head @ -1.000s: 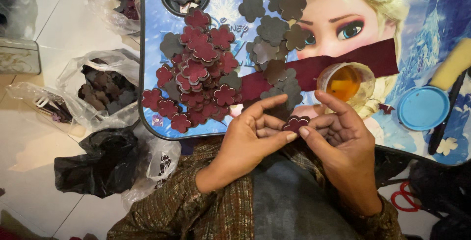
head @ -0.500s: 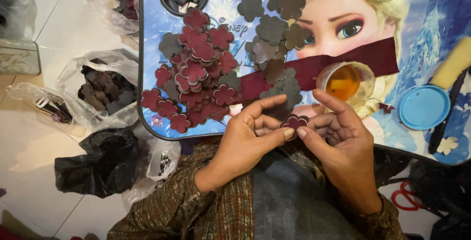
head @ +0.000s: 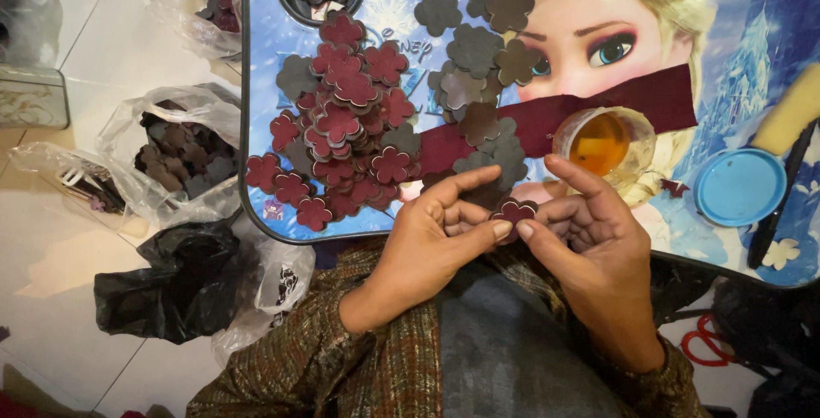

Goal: The person assembles flower-shaped craft pieces by picking up a dark maroon piece and a white piece, then pressing them together. They repeat this process multiple times, handling the pieces by hand and placing the assembled units back onto the tray.

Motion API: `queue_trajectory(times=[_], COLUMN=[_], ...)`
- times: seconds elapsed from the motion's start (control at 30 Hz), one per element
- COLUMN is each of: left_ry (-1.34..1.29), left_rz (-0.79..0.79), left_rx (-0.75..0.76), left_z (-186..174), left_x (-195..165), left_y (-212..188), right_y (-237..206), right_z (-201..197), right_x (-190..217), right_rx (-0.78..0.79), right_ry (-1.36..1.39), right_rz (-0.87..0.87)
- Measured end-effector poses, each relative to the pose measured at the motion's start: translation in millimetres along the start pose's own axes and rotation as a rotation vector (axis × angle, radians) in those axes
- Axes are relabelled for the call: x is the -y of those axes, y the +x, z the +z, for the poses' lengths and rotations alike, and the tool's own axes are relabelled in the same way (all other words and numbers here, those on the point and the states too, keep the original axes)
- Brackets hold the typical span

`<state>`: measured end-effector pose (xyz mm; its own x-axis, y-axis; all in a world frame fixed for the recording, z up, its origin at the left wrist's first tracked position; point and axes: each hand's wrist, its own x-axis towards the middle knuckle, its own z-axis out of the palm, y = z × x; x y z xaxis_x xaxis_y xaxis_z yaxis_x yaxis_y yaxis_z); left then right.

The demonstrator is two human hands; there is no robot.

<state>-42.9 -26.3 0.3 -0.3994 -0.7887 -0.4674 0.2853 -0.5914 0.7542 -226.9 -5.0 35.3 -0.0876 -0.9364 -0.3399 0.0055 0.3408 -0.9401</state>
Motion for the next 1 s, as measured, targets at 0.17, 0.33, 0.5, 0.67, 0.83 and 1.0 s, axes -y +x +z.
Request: queue_trajectory(times=[0.17, 0.33, 0.5, 0.67, 0.83, 1.0], left_ry=[0.018, 0.025, 0.039, 0.014, 0.011, 0.032], left_rz=[0.004, 0.002, -0.002, 0.006, 0.052, 0.089], left_rx=[0.008, 0.003, 0.01, 0.011, 0.027, -0.034], left_z=[-0.3, 0.0, -0.7, 0.7, 2.8, 6.7], left_x=[1.2, 1.3, 0.6, -1.0, -2.6, -1.3], left_y=[0.0, 1.0, 0.9, 1.1, 1.4, 2.0], right_y=[0.3, 0.9, 1.3, 0.8, -0.3, -2.2], right_z=[-0.7, -0.9, -0.9, -1.6, -2.2, -3.2], right_x=[-0.5, -1.2, -1.5, -1.6, -1.3, 1.4], right_rx=[-0.003, -0.004, 0.004, 0.003, 0.015, 0.02], right_ry=[-0.021, 0.002, -0.023, -0.017, -0.032, 0.003], right_rz=[0.006, 0.013, -0.022, 0.002, -0.001, 0.012])
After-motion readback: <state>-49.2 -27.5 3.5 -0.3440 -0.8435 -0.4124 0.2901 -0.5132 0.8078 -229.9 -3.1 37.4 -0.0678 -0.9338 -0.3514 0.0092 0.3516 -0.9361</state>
